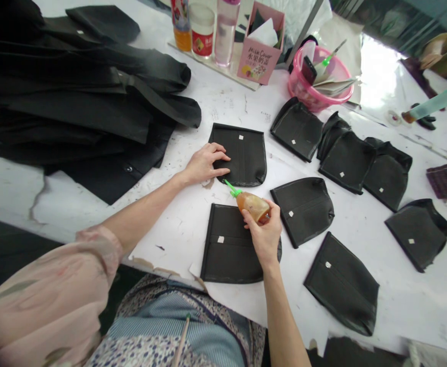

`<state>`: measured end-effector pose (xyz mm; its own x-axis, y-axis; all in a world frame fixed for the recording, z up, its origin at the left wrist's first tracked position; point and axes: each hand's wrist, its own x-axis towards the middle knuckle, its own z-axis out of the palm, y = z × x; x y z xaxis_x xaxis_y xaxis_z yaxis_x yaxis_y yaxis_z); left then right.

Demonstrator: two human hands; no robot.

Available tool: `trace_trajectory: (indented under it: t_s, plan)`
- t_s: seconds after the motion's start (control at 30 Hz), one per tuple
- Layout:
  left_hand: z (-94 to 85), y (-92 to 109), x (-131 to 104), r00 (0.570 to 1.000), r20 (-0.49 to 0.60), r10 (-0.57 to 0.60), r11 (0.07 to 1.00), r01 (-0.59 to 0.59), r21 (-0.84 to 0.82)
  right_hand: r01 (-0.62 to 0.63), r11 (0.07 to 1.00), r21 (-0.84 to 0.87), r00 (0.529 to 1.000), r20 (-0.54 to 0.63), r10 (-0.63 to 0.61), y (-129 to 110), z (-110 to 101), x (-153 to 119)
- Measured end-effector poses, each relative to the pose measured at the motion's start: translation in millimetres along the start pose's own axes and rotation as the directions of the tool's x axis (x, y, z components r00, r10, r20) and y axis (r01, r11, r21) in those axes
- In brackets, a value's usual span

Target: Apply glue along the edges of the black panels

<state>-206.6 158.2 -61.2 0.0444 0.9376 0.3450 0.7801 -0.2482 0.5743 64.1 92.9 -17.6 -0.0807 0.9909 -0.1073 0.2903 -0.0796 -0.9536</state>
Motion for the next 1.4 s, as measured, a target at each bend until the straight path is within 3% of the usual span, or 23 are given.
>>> trace_trajectory:
  t_s: [1.4]
  plan:
    - [-1.0, 0.5, -0.2, 1.000, -0.001, -0.002, 1.000, 0.002, 0.001, -0.003, 0.998, 0.057, 1.000, 0.011, 0.003, 5.1, -3.4, -2.6]
